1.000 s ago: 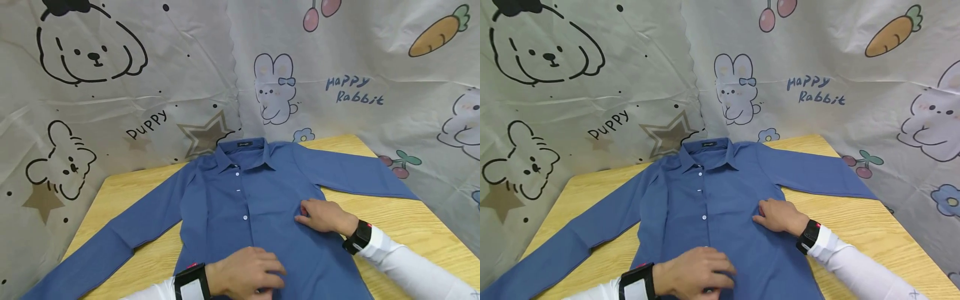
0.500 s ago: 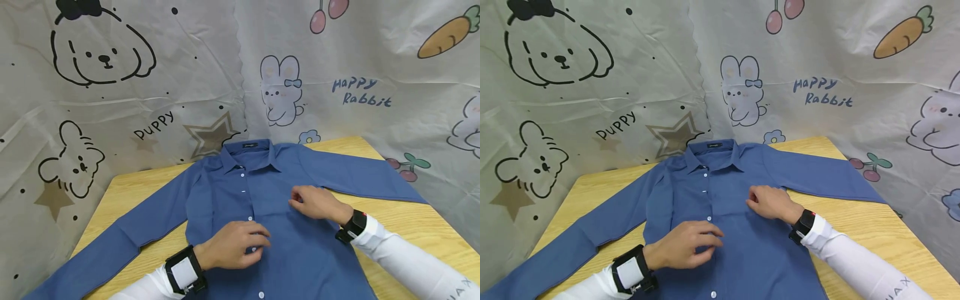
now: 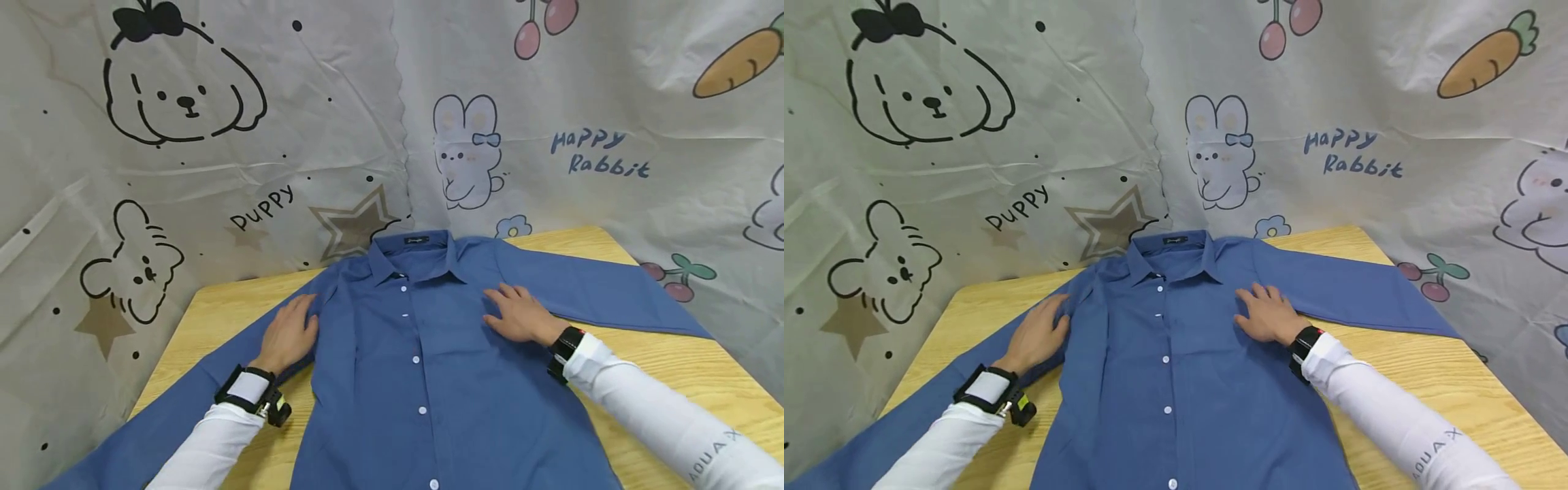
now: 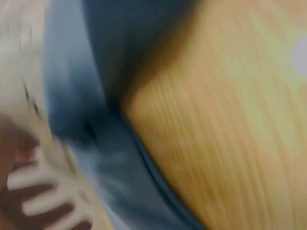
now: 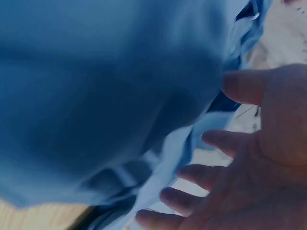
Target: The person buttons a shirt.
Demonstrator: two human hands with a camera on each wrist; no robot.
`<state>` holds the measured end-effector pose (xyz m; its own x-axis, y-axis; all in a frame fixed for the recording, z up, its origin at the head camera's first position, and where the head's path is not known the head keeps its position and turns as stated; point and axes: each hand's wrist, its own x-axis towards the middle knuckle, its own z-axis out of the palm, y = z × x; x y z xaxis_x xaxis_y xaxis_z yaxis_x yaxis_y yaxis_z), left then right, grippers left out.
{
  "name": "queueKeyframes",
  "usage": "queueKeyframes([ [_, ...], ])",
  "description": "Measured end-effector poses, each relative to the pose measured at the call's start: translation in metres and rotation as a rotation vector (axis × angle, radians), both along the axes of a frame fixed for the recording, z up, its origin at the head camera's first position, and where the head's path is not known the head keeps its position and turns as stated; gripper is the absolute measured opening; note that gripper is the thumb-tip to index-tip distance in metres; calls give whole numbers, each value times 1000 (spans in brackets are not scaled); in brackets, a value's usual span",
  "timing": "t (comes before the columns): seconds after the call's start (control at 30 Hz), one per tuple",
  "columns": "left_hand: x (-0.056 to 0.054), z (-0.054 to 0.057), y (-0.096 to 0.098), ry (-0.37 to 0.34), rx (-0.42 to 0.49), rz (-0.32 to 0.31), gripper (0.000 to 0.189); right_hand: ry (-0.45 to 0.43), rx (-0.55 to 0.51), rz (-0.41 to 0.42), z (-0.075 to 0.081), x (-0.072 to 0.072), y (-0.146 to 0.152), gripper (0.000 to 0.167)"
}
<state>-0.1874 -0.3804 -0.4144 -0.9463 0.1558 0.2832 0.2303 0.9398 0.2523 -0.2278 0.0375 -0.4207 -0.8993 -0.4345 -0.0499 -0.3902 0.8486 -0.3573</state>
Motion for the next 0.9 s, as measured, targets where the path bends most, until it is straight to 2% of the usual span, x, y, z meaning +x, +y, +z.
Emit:
queueKeyframes([
  [0.07,-1,-7,-20,-124,-29,54,46,-74,50,-28,-4,-7,5,59],
  [0.17,1,-17,-36,-306,-121,74,58,-188,116,-40,-10,-14,11,65],
  [0.27,3,-23,-44,-391,-183,81,71,-243,160,-35,-14,-18,17,73],
  [0.37,3,-23,-52,-406,-196,89,79,-250,176,-25,-16,-22,23,79],
  [0.47,2,-18,-58,-431,-167,79,84,-248,170,-14,-16,-24,26,82],
  [0.63,-3,-9,-65,-498,-87,16,90,-261,193,-10,-14,-25,31,87],
  [0.73,-7,-7,-68,-527,-72,-8,91,-270,202,-6,-12,-25,32,89],
  [0.83,-7,-4,-69,-528,-58,-23,90,-259,195,-2,-13,-26,31,86],
  [0.9,-5,-3,-69,-501,-10,-37,80,-224,162,4,-15,-26,29,82],
])
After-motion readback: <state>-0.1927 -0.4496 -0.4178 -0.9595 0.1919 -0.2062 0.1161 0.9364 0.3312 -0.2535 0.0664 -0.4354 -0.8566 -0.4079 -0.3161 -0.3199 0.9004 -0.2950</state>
